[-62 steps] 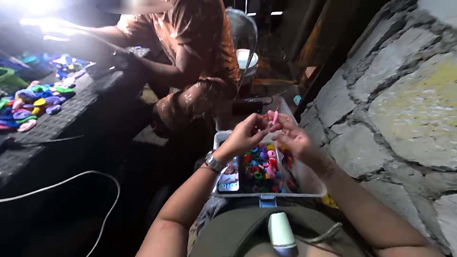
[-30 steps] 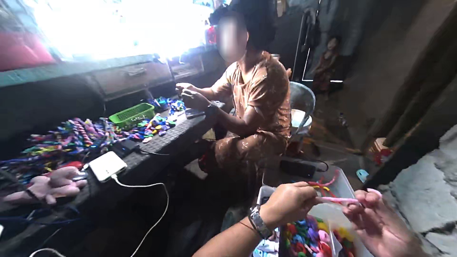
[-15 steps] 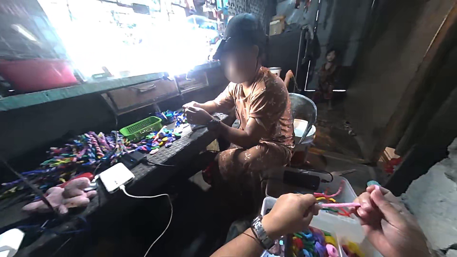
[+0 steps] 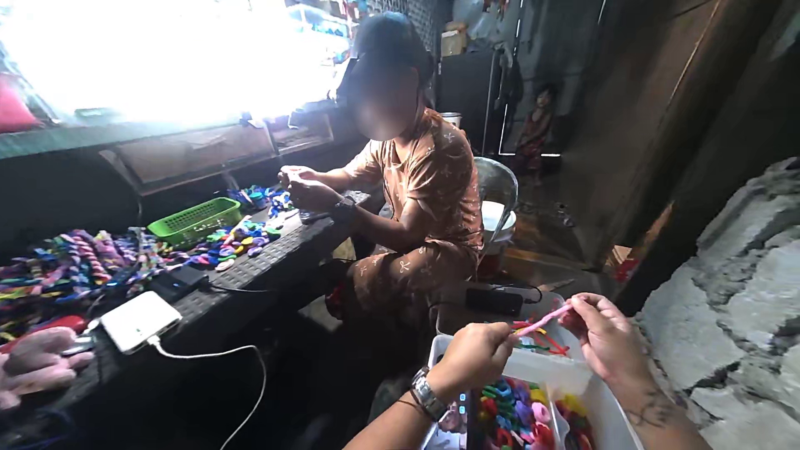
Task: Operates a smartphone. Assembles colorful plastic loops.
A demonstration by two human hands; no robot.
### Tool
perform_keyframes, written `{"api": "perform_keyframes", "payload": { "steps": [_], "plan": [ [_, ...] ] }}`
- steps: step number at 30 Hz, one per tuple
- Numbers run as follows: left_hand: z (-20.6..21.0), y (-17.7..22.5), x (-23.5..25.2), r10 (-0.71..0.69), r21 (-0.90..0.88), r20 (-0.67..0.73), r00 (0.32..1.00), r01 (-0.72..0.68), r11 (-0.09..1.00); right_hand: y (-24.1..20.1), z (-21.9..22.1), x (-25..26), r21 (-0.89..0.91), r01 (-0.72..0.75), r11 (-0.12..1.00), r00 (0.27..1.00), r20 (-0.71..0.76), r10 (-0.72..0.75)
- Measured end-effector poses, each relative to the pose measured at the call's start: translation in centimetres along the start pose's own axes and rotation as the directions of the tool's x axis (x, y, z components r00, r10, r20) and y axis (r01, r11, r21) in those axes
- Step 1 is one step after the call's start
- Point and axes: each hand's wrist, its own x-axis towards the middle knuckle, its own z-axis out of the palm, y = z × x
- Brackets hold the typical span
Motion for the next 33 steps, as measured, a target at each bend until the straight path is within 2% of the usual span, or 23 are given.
{"api": "perform_keyframes", "payload": {
  "steps": [3, 5, 7, 9, 12, 14, 15, 18, 23, 25, 28, 31, 33],
  "plan": [
    [-0.2, -0.2, -0.2, -0.07, -0.003, -0.087, 0.994, 0.07, 0.998, 0.1, -0.2, 0.4, 0.042, -0.022, 0.999, 0.998, -0.052, 0.025],
    [-0.5, -0.1, -0.3, -0.085, 0.003, -0.12, 0.989, 0.086, 0.996, 0.4, -0.8, 0.9, -0.006, 0.009, 1.0, 0.999, -0.047, -0.009],
    [-0.5, 0.1, 0.1, -0.067, -0.017, -0.091, 0.994, 0.065, 0.998, 0.4, -0.9, 1.0, -0.13, 0.038, 0.991, 0.999, 0.03, -0.034],
    [-0.1, 0.5, 0.3, -0.035, -0.033, -0.079, 0.996, 0.033, 0.999, -0.1, -0.6, 0.3, -0.257, -0.038, 0.966, 0.986, 0.148, 0.078],
    [0.0, 0.9, 0.3, -0.02, 0.0, -0.078, 0.997, 0.02, 1.0, -1.0, -0.3, -0.6, -0.313, -0.218, 0.924, 0.871, 0.364, 0.329],
    [0.2, 0.5, 0.2, -0.017, 0.022, -0.021, 1.0, 0.017, 1.0, -0.9, -0.7, -1.1, -0.226, -0.269, 0.936, 0.786, 0.51, 0.348],
    [0.3, 0.3, 0.2, -0.013, 0.024, 0.014, 1.0, 0.013, 1.0, -0.8, -0.8, -1.3, -0.173, -0.273, 0.946, 0.774, 0.544, 0.323],
    [0.3, 0.2, 0.1, 0.011, 0.036, 0.095, 0.995, -0.015, 0.999, -0.9, -0.7, -1.4, -0.138, -0.29, 0.947, 0.769, 0.556, 0.316],
    [0.6, 0.1, 0.2, 0.114, 0.115, 0.157, 0.981, -0.132, 0.985, -1.1, -0.9, -0.8, -0.319, -0.249, 0.914, 0.699, 0.594, 0.398],
    [0.7, 0.1, 0.0, 0.115, 0.138, 0.194, 0.974, -0.144, 0.98, -1.2, -0.6, -0.7, -0.322, -0.256, 0.912, 0.703, 0.585, 0.404],
    [0.4, 0.3, 0.2, 0.001, 0.149, 0.172, 0.985, -0.027, 0.988, -1.8, -0.6, 0.1, -0.159, -0.335, 0.929, 0.753, 0.547, 0.366],
    [0.2, 0.1, 0.3, -0.114, 0.088, 0.077, 0.99, 0.107, 0.99, -2.2, -0.9, 1.1, -0.028, -0.4, 0.916, 0.831, 0.411, 0.375],
    [0.1, 0.0, 0.2, -0.135, -0.041, -0.079, 0.988, 0.132, 0.99, -2.0, -0.7, 1.6, -0.05, -0.375, 0.926, 0.885, 0.279, 0.374]
  ]
}}
